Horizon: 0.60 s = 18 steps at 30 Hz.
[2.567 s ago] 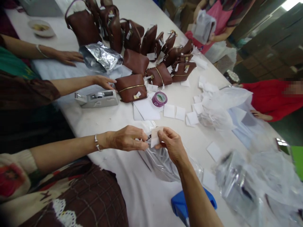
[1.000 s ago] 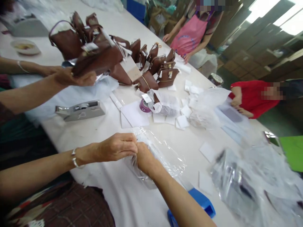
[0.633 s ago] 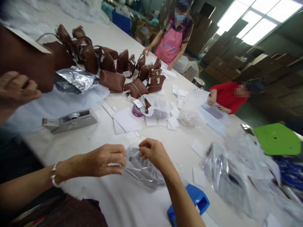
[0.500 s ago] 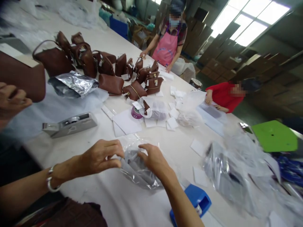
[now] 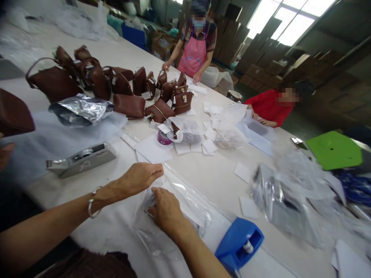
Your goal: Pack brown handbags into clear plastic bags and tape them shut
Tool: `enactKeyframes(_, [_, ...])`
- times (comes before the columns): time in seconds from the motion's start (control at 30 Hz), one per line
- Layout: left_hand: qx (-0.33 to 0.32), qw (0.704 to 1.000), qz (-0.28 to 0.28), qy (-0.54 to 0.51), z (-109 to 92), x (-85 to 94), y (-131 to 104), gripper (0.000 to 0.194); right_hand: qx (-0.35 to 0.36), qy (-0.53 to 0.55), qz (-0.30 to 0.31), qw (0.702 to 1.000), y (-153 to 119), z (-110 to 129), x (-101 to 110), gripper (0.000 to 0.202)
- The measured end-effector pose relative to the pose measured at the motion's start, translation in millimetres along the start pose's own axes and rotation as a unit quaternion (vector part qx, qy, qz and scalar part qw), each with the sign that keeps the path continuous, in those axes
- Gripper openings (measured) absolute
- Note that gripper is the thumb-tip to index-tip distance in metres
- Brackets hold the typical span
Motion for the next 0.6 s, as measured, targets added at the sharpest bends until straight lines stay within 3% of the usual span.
enactKeyframes(0.2, [-0.082,0.996,0.031,-0.01,11.9,8.3,-24.7,0.016,0.025,0.06,-0.003,0.998,-20.8,-3.5,14.8,0.067])
enactKeyframes(0.4, [-0.157,0.986,0.034,-0.038,3.8,5.9,-43.2,0.024,-0.045,0.015,0.051,0.998,-34.7,-24.5,7.8,0.042])
enactKeyframes(0.5, [-0.167,0.982,0.052,-0.075,-1.3,6.6,-45.2,0.017,-0.04,0.01,0.023,0.999,-31.0,-27.8,1.8,0.036])
enactKeyframes(0.6, [-0.187,0.974,0.096,-0.085,-4.2,8.5,-46.6,0.009,0.012,0.009,-0.017,1.0,-27.8,-23.6,1.5,0.033])
Point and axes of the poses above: each hand's wrist, its own y-axis towards the middle knuckle, its own x-axis out of the back of the hand, z = x × y, the point moved 4 cm from there along y, towards the middle knuckle, and after that the axes turned 9 degrees about z, right-handed, at the moved point
